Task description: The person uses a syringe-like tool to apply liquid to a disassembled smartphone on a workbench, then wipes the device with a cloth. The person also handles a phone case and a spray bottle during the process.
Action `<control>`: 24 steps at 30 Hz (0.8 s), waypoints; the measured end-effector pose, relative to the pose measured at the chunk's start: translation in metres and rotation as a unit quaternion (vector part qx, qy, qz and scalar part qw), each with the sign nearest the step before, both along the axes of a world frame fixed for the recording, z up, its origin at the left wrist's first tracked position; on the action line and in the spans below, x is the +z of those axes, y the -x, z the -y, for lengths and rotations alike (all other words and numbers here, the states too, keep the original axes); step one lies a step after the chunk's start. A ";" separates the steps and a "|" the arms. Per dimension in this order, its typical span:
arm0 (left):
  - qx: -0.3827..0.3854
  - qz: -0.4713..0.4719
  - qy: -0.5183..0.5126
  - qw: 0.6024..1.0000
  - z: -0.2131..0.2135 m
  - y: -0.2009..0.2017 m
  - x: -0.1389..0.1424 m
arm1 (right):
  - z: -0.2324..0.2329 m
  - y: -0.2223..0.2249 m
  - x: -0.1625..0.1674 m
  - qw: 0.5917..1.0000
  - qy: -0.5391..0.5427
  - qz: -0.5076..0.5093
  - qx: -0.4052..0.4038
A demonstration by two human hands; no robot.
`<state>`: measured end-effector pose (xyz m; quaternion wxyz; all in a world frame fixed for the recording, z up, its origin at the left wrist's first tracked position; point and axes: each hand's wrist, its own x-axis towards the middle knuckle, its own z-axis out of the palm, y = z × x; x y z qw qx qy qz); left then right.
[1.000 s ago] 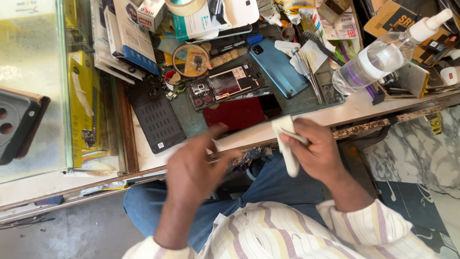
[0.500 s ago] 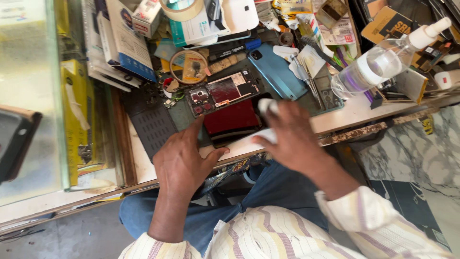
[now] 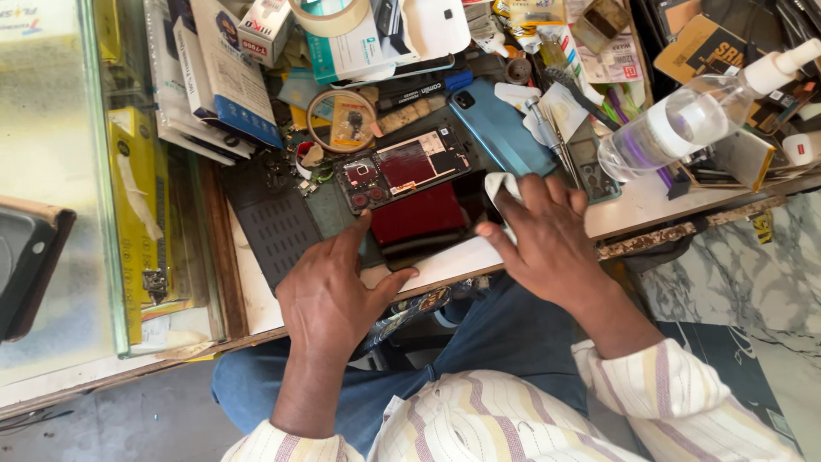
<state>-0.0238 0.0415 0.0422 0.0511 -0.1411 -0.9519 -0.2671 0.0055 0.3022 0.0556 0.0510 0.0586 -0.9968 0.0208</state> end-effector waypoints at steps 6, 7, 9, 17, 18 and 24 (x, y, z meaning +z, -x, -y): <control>0.003 -0.060 -0.001 0.998 -0.001 0.000 -0.003 | 0.062 0.010 -0.026 0.982 0.036 -0.016 0.187; 0.003 -0.058 -0.003 0.998 -0.001 -0.001 -0.003 | 0.063 0.008 -0.024 0.978 0.046 -0.012 0.202; 0.001 -0.055 -0.006 0.998 -0.001 -0.001 -0.002 | 0.058 0.004 -0.019 0.970 0.065 -0.004 0.232; -0.001 -0.018 -0.008 1.000 -0.001 0.000 -0.003 | 0.000 0.015 0.003 0.998 -0.029 -0.016 0.055; -0.004 -0.035 -0.005 0.999 -0.001 0.000 -0.004 | 0.007 0.018 0.000 0.997 -0.026 -0.036 0.070; 0.023 -0.061 -0.054 0.996 0.000 -0.005 -0.009 | 0.068 0.023 -0.002 0.969 0.083 -0.063 0.225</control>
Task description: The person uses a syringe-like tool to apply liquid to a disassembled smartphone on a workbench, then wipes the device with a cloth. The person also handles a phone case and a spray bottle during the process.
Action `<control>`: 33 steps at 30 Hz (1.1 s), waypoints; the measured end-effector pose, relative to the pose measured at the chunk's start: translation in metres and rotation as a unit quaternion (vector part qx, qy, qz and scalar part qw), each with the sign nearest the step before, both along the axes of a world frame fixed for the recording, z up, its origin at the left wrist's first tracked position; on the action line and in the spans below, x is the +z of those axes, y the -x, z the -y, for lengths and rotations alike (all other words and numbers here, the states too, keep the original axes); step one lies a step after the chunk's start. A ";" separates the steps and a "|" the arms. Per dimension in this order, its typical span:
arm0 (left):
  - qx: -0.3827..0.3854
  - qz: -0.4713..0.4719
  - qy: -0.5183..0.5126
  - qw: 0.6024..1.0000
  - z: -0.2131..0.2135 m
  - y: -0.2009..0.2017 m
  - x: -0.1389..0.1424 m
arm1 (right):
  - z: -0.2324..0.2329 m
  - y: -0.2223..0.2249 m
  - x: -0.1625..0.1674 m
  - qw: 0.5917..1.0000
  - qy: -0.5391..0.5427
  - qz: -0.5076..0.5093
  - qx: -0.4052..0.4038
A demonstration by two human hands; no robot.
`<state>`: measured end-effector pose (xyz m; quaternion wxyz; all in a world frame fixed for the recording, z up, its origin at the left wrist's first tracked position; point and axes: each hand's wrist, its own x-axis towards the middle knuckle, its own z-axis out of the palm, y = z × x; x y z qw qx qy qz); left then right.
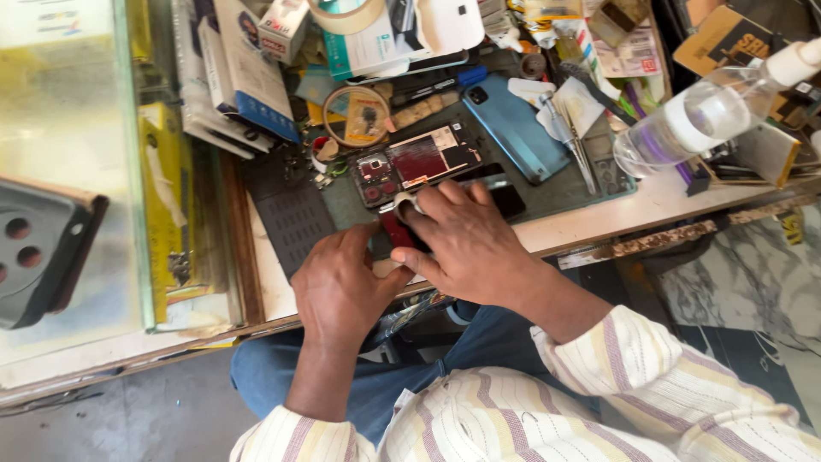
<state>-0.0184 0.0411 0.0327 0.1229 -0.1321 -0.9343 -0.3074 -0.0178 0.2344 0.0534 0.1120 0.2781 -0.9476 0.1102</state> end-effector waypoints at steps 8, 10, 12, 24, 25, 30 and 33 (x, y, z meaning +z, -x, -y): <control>0.009 0.035 -0.011 0.999 0.001 0.000 -0.001 | 0.006 0.003 0.010 0.995 0.038 0.064 0.061; 0.003 0.049 -0.008 0.999 0.001 0.001 0.001 | 0.003 -0.002 0.009 0.994 0.041 0.070 0.068; -0.003 0.071 -0.002 0.997 0.002 0.002 0.003 | -0.001 -0.010 0.007 0.994 0.040 0.074 0.071; -0.022 -0.026 0.043 0.999 -0.001 0.004 0.001 | -0.090 -0.033 0.001 0.983 -0.089 0.063 -0.148; -0.019 0.004 0.046 0.999 -0.001 0.004 0.000 | -0.090 -0.032 0.000 0.984 -0.077 0.066 -0.148; -0.020 -0.023 0.051 0.998 -0.002 0.003 -0.004 | -0.035 -0.031 -0.016 1.000 0.023 0.009 0.000; 0.001 0.011 0.047 0.999 -0.003 0.002 -0.004 | -0.005 -0.029 -0.018 0.997 0.004 0.055 0.046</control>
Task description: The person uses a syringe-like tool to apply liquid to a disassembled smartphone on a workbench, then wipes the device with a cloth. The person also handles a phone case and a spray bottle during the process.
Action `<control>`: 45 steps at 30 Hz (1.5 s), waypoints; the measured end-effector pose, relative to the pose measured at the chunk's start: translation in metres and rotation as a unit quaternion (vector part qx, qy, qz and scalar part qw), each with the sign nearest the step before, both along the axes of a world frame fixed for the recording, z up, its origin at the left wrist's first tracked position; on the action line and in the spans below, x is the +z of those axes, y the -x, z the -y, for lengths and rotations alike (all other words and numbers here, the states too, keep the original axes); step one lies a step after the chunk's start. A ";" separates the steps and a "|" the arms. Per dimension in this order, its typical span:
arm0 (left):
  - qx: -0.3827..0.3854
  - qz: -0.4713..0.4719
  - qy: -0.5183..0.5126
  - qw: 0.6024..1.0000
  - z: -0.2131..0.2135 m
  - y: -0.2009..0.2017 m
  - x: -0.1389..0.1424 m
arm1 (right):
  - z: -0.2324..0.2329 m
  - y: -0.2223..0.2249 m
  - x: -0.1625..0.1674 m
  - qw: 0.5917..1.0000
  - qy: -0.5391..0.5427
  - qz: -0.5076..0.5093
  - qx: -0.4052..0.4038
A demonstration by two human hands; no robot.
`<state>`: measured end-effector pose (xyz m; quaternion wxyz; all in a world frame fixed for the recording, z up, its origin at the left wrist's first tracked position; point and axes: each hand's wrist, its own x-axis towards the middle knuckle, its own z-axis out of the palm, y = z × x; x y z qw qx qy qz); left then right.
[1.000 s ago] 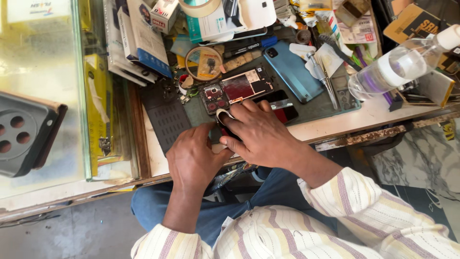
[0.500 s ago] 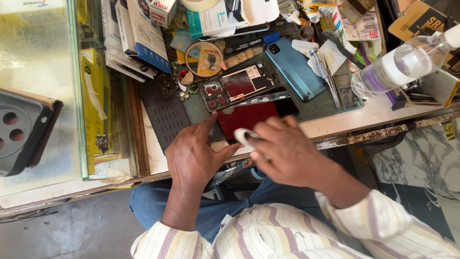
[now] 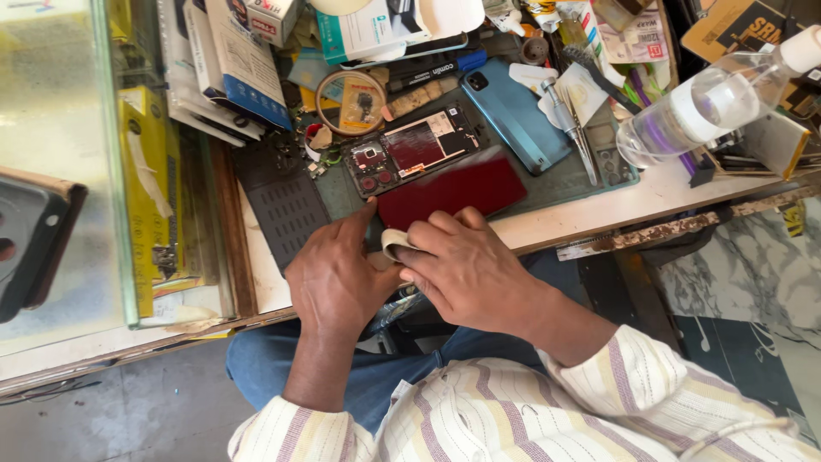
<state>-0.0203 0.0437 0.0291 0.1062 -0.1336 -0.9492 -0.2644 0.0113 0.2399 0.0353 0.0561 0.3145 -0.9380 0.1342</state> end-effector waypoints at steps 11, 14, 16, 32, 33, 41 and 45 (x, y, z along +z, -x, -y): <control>-0.013 0.008 -0.011 1.000 0.002 0.001 0.007 | -0.025 0.011 0.022 0.999 -0.009 0.005 -0.053; -0.006 0.013 -0.009 1.000 -0.001 0.000 0.008 | 0.002 0.014 0.014 1.000 0.014 -0.017 -0.005; -0.003 0.006 -0.008 1.000 -0.003 0.000 0.009 | 0.008 0.017 0.013 1.000 0.019 -0.009 -0.006; 0.006 -0.054 0.037 0.998 -0.010 0.001 0.011 | -0.077 0.030 0.016 0.973 -0.097 -0.097 -0.186; 0.007 -0.052 0.040 0.998 -0.010 0.001 0.011 | -0.077 0.028 0.017 0.973 -0.095 -0.096 -0.189; 0.012 -0.048 0.034 0.998 -0.010 0.002 0.011 | -0.079 -0.006 0.020 0.971 -0.085 -0.067 -0.212; 0.006 -0.038 0.031 0.999 -0.008 0.002 0.010 | -0.072 -0.012 0.014 0.972 -0.110 -0.029 -0.204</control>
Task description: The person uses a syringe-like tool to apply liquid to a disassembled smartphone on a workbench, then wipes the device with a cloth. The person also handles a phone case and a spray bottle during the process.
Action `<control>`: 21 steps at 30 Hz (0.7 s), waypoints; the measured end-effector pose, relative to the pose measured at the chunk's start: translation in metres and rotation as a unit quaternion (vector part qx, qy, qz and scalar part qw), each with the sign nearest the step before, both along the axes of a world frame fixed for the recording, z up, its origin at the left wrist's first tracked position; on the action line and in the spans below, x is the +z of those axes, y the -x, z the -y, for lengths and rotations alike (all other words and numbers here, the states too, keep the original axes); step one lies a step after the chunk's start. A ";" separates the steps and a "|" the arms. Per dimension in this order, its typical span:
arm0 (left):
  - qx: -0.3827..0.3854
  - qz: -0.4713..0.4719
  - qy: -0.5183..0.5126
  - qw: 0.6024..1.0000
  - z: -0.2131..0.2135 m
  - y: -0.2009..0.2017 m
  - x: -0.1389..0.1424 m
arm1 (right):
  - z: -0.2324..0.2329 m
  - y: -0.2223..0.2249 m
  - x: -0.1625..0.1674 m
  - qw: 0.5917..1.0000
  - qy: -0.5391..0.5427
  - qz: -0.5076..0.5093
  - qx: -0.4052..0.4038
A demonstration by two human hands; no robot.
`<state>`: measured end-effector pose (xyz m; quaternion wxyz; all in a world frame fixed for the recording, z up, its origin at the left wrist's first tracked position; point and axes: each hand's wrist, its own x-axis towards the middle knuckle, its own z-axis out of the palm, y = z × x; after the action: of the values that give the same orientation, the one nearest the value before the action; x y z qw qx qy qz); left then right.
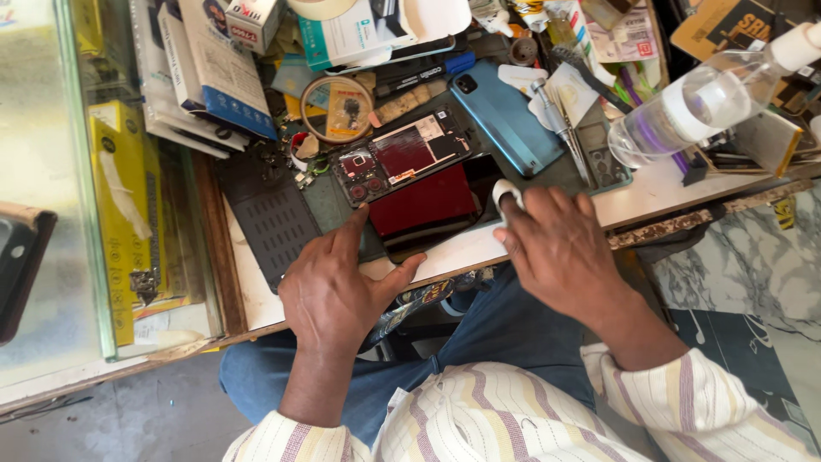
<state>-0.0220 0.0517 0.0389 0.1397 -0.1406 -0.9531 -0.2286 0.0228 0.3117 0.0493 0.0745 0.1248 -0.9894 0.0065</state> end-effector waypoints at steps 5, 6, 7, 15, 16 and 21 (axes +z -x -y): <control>-0.011 0.007 0.005 1.000 0.001 0.000 -0.003 | 0.031 -0.001 -0.007 0.991 0.065 0.024 0.111; -0.015 0.003 0.006 1.000 0.001 0.000 -0.004 | 0.038 0.000 -0.007 0.987 0.084 0.031 0.136; -0.016 0.004 0.007 1.000 0.001 0.000 -0.004 | 0.045 0.002 -0.007 0.980 0.103 0.038 0.163; -0.005 0.018 -0.010 1.000 0.000 -0.002 -0.007 | 0.074 0.018 0.010 0.967 0.128 0.021 0.220; -0.005 0.012 -0.015 1.000 0.000 -0.003 -0.008 | 0.077 0.018 0.011 0.971 0.110 0.009 0.211; -0.009 -0.001 -0.002 1.000 0.000 -0.004 -0.010 | 0.087 0.026 0.010 0.983 0.070 0.001 0.172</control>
<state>-0.0178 0.0519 0.0293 0.1388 -0.1496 -0.9512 -0.2315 -0.0037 0.2242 0.0592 0.0794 0.2876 -0.9504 0.0884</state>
